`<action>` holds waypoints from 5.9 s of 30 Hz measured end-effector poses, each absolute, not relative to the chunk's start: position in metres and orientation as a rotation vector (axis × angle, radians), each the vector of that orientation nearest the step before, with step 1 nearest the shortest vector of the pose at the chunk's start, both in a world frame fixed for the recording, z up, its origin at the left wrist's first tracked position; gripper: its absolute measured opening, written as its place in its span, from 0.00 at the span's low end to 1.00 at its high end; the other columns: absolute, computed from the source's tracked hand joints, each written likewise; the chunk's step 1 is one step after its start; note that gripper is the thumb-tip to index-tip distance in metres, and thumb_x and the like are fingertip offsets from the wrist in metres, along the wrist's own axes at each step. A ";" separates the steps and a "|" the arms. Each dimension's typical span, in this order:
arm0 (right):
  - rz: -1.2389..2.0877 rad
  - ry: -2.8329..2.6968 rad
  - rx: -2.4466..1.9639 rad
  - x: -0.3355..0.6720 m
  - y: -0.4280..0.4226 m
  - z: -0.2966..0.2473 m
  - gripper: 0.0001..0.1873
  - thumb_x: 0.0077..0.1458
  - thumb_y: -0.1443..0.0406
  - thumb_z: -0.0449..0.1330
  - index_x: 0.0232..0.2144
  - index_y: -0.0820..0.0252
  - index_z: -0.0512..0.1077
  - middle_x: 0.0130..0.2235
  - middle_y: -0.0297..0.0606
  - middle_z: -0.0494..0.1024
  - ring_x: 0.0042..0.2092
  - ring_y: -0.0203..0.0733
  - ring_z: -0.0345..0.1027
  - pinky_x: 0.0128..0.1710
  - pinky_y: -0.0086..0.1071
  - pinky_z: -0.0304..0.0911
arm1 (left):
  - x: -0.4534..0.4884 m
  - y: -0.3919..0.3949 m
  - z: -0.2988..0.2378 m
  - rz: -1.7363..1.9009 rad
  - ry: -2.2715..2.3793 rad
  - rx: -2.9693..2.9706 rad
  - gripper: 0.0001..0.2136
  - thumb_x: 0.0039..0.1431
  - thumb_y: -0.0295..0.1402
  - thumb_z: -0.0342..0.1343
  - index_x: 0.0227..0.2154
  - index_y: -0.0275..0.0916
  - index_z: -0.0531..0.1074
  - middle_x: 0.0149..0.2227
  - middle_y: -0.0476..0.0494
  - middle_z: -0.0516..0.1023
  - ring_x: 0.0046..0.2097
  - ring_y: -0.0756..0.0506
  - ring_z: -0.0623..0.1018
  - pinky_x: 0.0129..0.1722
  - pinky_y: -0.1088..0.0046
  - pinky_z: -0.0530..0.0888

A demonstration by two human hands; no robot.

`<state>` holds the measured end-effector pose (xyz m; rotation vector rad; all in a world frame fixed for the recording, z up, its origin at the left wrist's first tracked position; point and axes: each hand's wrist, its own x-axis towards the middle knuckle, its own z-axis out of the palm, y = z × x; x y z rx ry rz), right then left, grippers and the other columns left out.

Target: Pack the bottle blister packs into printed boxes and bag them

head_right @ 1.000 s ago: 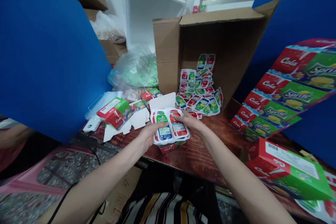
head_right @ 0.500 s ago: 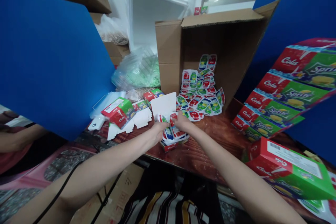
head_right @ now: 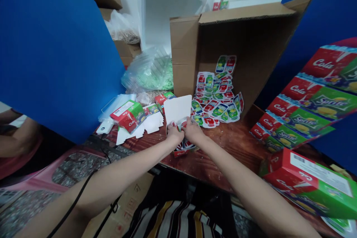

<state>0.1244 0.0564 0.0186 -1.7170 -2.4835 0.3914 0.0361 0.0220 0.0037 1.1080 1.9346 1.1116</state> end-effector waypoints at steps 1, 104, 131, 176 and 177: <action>0.367 -2.485 -1.710 0.125 0.052 0.019 0.31 0.63 0.63 0.49 0.62 0.80 0.49 0.59 0.65 0.62 0.61 0.55 0.55 0.56 0.39 0.55 | 0.034 0.017 0.007 1.084 1.974 1.188 0.31 0.50 0.23 0.58 0.58 0.27 0.56 0.58 0.18 0.60 0.60 0.30 0.65 0.56 0.53 0.64; 0.694 -2.066 -1.102 0.192 -0.001 -0.021 0.22 0.64 0.61 0.48 0.59 0.58 0.63 0.62 0.45 0.59 0.63 0.43 0.54 0.63 0.40 0.52 | -0.033 0.011 -0.046 1.555 1.448 1.513 0.24 0.58 0.37 0.56 0.56 0.42 0.59 0.57 0.37 0.64 0.60 0.40 0.65 0.60 0.56 0.62; 0.695 -2.330 -0.774 0.210 0.045 -0.008 0.15 0.59 0.63 0.57 0.49 0.52 0.72 0.58 0.44 0.67 0.64 0.52 0.51 0.60 0.51 0.53 | -0.057 0.013 -0.042 1.326 1.153 1.816 0.10 0.60 0.26 0.47 0.39 0.41 0.73 0.59 0.39 0.63 0.61 0.42 0.63 0.60 0.57 0.59; 0.273 -2.673 -0.964 0.187 -0.014 -0.005 0.30 0.61 0.55 0.54 0.62 0.56 0.58 0.66 0.48 0.51 0.67 0.61 0.37 0.61 0.56 0.53 | -0.084 -0.028 -0.026 0.989 0.961 2.298 0.19 0.57 0.38 0.59 0.52 0.47 0.71 0.61 0.40 0.64 0.65 0.38 0.59 0.61 0.53 0.62; 0.280 -2.671 -0.968 0.186 -0.015 -0.004 0.29 0.61 0.55 0.54 0.62 0.56 0.59 0.66 0.48 0.51 0.67 0.61 0.38 0.60 0.56 0.53 | -0.084 -0.028 -0.026 0.991 0.965 2.283 0.19 0.57 0.38 0.59 0.52 0.47 0.72 0.61 0.40 0.64 0.65 0.38 0.59 0.61 0.53 0.62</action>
